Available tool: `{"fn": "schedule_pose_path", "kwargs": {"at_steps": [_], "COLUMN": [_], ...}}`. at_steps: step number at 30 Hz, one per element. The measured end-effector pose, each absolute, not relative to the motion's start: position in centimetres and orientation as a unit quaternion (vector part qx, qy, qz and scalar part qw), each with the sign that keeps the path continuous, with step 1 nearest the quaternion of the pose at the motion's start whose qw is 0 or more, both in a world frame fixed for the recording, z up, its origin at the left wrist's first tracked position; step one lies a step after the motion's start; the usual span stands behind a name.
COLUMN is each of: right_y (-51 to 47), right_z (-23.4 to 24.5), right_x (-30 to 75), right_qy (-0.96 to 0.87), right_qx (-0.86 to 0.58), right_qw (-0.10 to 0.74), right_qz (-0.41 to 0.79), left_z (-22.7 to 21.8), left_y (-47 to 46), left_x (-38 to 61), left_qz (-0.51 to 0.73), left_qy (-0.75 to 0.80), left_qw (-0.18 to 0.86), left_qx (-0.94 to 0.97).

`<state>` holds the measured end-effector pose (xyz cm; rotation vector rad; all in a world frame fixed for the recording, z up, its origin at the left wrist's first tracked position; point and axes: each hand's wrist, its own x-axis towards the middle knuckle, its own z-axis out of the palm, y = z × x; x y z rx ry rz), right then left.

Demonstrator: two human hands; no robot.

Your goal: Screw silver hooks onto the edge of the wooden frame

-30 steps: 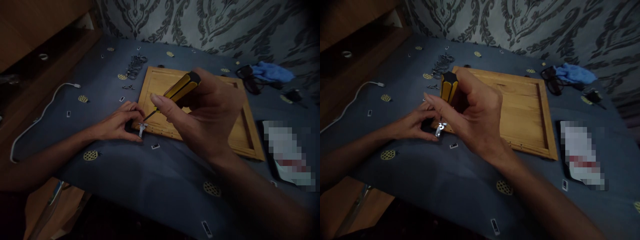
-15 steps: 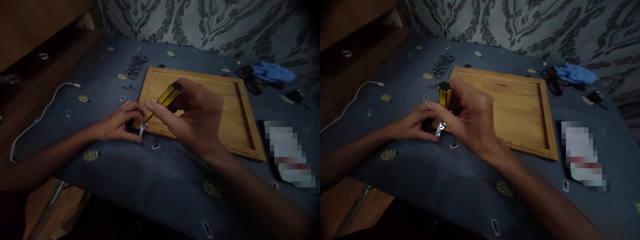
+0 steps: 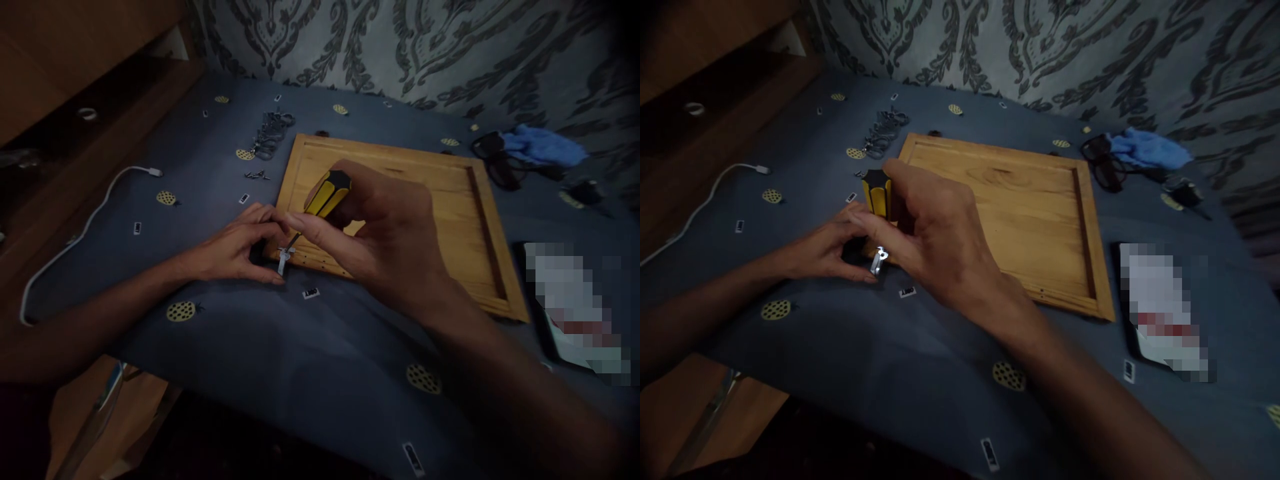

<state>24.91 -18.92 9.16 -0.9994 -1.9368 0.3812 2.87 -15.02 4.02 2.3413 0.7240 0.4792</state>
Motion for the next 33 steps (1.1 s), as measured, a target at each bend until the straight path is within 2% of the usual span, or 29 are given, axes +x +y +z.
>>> {"fn": "schedule_pose_path", "kwargs": {"at_steps": [16, 25, 33], "right_y": [-18.37, -18.61, -18.64], "right_z": [9.71, 8.93, 9.02], "right_x": [25.84, 25.4, 25.2], "right_qy": [-0.787, -0.786, -0.807], "right_qx": [-0.32, -0.385, -0.368], "right_qw": [0.418, 0.438, 0.443], "right_qz": [0.321, 0.203, 0.132], "left_z": [4.08, 4.07, 4.26], "left_y": [-15.03, -15.04, -15.1], "left_x": [2.88, 2.9, 3.02], "left_qz": [0.189, 0.197, 0.185], "left_qy": [0.27, 0.259, 0.275], "left_qw": [0.312, 0.311, 0.323], "left_qx": [0.891, 0.893, 0.886]}}
